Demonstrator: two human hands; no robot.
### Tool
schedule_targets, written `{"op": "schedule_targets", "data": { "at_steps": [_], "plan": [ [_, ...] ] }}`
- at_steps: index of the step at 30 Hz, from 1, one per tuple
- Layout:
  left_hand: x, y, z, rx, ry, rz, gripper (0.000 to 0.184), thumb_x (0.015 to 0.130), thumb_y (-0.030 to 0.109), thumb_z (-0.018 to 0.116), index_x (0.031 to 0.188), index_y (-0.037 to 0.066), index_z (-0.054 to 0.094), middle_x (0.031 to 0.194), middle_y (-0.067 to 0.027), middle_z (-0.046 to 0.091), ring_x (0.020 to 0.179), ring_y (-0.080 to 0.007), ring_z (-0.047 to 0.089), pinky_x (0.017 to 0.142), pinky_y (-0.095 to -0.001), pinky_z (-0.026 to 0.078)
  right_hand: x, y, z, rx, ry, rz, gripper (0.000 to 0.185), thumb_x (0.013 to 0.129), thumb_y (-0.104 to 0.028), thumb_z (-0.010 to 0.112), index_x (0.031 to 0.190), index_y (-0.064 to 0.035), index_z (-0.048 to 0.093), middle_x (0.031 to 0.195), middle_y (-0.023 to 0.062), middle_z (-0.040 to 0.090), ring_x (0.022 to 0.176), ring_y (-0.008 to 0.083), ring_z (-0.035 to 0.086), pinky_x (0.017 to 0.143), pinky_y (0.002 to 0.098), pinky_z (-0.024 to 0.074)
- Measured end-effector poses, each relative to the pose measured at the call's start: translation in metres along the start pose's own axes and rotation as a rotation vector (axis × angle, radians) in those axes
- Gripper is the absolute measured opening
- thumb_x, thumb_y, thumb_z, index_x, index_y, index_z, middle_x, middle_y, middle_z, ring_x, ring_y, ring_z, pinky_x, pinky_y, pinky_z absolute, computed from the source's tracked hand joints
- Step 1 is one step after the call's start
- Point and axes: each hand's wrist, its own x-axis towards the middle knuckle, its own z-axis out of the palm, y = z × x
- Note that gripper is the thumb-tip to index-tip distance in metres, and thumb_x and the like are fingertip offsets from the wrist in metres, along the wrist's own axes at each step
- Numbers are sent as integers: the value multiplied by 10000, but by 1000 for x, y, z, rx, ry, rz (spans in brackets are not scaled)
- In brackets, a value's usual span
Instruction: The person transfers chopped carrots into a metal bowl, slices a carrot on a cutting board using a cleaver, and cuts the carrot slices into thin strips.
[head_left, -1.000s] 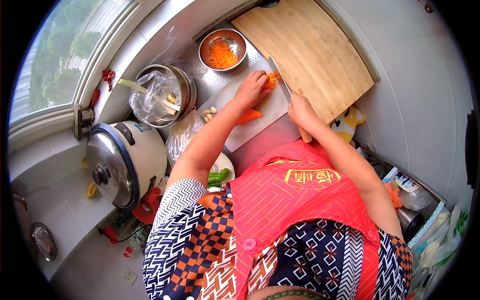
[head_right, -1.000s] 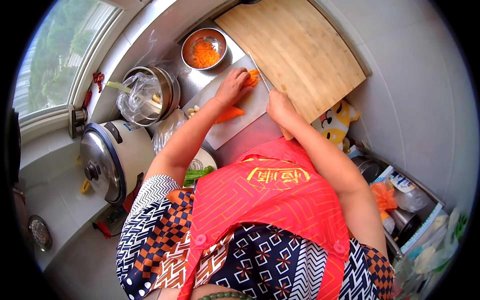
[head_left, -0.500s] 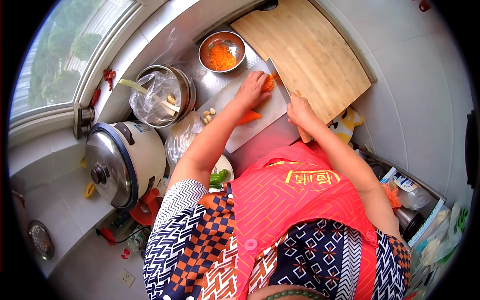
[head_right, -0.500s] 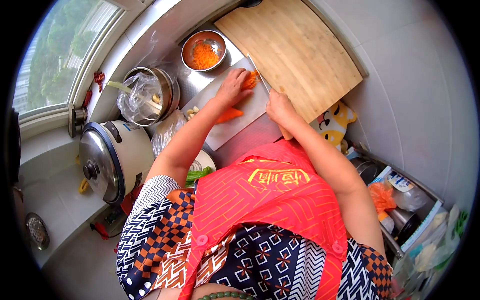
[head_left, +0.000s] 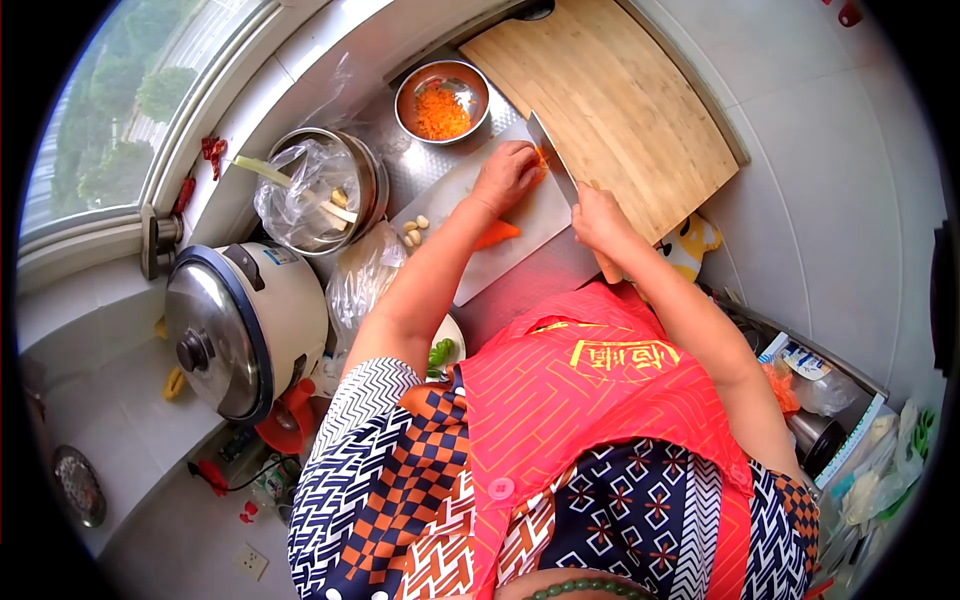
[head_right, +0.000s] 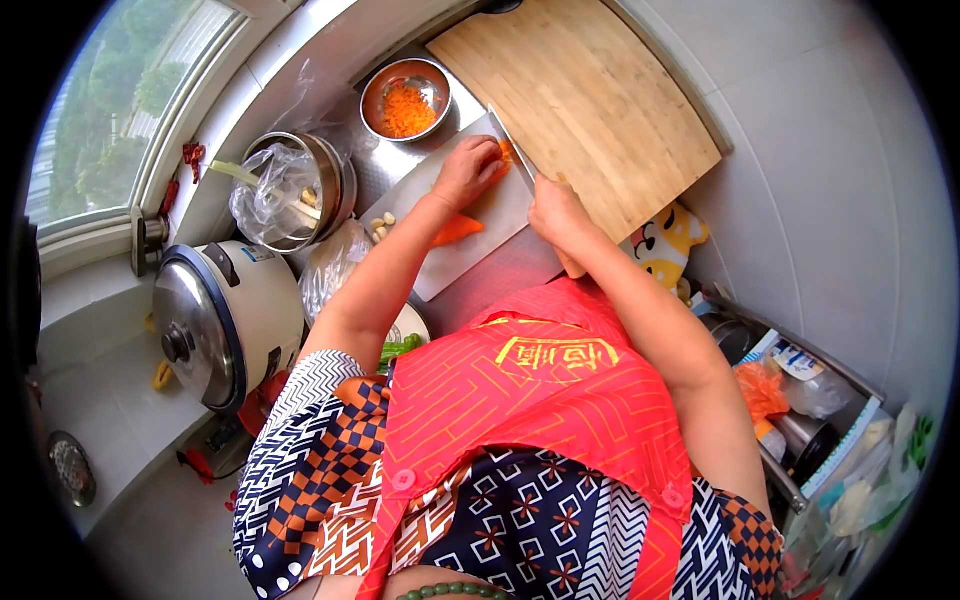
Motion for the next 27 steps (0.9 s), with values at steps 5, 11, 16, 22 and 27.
{"op": "schedule_targets", "data": {
  "at_steps": [5,11,16,22,27],
  "plan": [
    [1,2,2,-5,3,-6,177,777,100,665,925,42,587,1038,-117,605,984,-331,549,838,-391,467,6,-7,-10,-2,-102,61,190,803,-44,530,951,70,561,882,312,627,871,435,630,772,455,520],
    [3,-1,5,-13,-34,-11,218,780,122,676,956,34,581,1058,-128,596,1005,-342,538,863,-397,455,14,0,7,-178,85,-122,175,789,-18,543,932,81,565,855,305,633,856,413,644,748,456,525],
    [-1,5,-9,-18,-59,18,396,736,166,730,1069,37,559,1151,-152,555,1054,-351,522,897,-396,448,9,-4,7,-175,96,-121,177,808,-44,557,942,70,567,850,303,633,838,396,651,735,453,528],
    [-6,-4,-7,52,-118,3,492,706,189,765,1115,40,537,1194,-154,527,1103,-352,497,933,-397,434,-9,5,-8,105,-32,-119,359,827,-165,604,1117,43,566,920,301,632,910,422,623,827,447,503],
    [-4,3,-7,-40,-10,20,383,701,134,742,1029,41,569,1160,-145,541,1072,-342,508,918,-396,440,0,28,13,148,0,-3,451,822,-160,583,1236,11,529,969,314,621,969,422,606,865,442,488]
  ]
}}
